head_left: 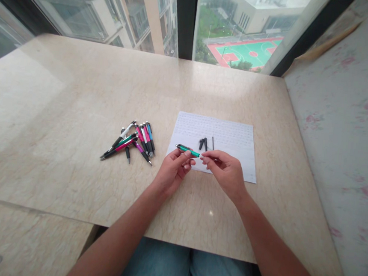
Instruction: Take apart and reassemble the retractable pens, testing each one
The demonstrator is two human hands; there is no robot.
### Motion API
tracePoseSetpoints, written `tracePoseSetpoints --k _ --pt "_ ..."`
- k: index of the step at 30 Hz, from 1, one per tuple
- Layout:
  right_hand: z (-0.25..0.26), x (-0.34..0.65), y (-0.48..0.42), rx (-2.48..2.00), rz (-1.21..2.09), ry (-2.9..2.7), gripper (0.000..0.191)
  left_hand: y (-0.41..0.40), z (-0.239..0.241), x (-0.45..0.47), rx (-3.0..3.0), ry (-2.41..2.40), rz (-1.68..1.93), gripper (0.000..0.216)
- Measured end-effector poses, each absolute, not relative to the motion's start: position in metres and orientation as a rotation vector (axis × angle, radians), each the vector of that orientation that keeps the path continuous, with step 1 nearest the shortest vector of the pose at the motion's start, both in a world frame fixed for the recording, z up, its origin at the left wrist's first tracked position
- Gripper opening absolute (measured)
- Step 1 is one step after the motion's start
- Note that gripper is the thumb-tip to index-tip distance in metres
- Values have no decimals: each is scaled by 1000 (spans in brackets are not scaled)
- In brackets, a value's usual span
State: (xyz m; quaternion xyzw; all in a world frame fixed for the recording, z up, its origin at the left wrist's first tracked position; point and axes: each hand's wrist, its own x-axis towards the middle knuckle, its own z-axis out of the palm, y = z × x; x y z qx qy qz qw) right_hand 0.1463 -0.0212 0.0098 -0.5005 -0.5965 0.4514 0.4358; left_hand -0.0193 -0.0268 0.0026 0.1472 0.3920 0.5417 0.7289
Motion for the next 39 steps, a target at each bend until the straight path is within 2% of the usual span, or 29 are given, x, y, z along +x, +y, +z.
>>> tracePoseSetpoints --k 12,19,24,27,39 --pt "13 146 -21 -1248 1003 -1576 12 -29 0 -17 319 821 1146 21" --pt "1 171 -4 -1654 384 -1823 14 -25 5 -22 97 739 1192 9" --pt "-10 164 -4 -1906 169 -2032 22 -23 10 -25 -53 683 1201 4" --pt "-9 157 -5 -1949 60 -2136 17 -23 11 -26 -60 675 1214 5" --pt "-1 153 -4 -2073 55 -2203 15 -23 8 -25 34 670 1254 6"
